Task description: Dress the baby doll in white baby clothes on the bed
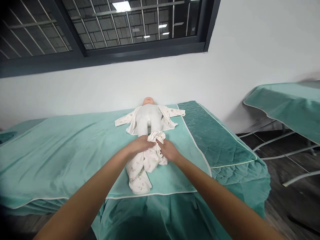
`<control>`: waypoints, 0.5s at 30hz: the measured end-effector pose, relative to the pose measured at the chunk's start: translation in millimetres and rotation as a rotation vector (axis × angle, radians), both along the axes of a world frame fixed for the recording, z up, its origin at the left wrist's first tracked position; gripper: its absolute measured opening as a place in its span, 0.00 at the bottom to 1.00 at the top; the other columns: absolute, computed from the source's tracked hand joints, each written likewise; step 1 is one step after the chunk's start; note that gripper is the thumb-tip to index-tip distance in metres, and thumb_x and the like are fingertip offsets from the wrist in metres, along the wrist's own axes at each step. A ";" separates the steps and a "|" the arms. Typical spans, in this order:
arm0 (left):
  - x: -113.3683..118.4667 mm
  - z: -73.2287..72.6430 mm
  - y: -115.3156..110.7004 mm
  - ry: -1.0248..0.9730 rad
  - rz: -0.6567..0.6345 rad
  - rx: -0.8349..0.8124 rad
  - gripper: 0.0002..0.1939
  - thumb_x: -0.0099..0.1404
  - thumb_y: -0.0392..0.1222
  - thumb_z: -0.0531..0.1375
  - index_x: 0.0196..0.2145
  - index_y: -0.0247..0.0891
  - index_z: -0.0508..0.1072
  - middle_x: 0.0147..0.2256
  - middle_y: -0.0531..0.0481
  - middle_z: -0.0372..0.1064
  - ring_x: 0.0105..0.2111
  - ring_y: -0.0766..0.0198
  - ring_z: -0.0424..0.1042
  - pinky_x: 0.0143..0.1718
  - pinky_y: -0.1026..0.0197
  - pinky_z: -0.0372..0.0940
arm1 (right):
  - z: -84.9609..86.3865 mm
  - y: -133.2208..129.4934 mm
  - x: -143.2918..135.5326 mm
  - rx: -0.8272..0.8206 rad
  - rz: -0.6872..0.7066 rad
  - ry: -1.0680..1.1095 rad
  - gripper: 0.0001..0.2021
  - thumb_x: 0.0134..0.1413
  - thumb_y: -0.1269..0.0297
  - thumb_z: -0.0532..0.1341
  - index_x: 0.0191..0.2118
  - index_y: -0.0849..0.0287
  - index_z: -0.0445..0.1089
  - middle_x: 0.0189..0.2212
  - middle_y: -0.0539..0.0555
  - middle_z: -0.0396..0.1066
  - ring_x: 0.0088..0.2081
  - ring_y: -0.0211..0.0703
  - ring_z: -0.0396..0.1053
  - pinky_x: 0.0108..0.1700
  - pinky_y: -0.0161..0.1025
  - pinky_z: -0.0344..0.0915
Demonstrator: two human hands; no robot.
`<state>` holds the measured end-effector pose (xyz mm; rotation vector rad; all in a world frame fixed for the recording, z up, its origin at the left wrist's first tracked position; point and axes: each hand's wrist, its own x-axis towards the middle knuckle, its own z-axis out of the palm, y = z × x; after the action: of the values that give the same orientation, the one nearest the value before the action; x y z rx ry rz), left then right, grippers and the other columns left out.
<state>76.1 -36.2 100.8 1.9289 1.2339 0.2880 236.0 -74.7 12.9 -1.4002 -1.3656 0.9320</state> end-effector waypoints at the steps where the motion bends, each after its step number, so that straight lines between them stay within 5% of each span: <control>1: -0.9 -0.4 -1.2 -0.039 0.012 -0.030 0.11 0.56 0.44 0.61 0.35 0.40 0.79 0.38 0.46 0.79 0.37 0.52 0.76 0.35 0.58 0.65 | -1.0 -1.3 -0.4 0.006 0.003 0.020 0.16 0.55 0.49 0.60 0.40 0.56 0.74 0.36 0.54 0.77 0.44 0.50 0.72 0.45 0.39 0.66; 6: -7.2 2.7 -8.9 -0.339 0.067 -0.328 0.16 0.52 0.47 0.68 0.38 0.38 0.79 0.42 0.43 0.78 0.42 0.49 0.76 0.40 0.54 0.69 | -2.4 -9.0 -2.1 0.058 -0.016 0.152 0.23 0.57 0.47 0.58 0.50 0.57 0.72 0.49 0.55 0.75 0.56 0.53 0.67 0.54 0.46 0.65; 10: -20.0 13.0 -9.8 -0.477 -0.057 -0.491 0.26 0.54 0.51 0.69 0.49 0.40 0.76 0.49 0.42 0.76 0.48 0.51 0.74 0.46 0.54 0.68 | -0.9 -12.0 -2.0 0.100 -0.110 0.279 0.25 0.57 0.46 0.59 0.52 0.58 0.72 0.51 0.57 0.74 0.56 0.53 0.67 0.57 0.47 0.63; 15: -35.1 14.8 1.9 -0.512 -0.208 -0.576 0.32 0.50 0.43 0.73 0.53 0.39 0.73 0.48 0.41 0.75 0.50 0.51 0.73 0.49 0.53 0.67 | -2.0 -3.6 -2.4 0.210 -0.231 0.320 0.24 0.57 0.48 0.59 0.52 0.59 0.71 0.53 0.58 0.73 0.55 0.51 0.68 0.59 0.46 0.60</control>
<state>41.0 -34.3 115.6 1.3521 0.6723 0.2598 233.7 -78.3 10.8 -1.1626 -1.0071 0.7946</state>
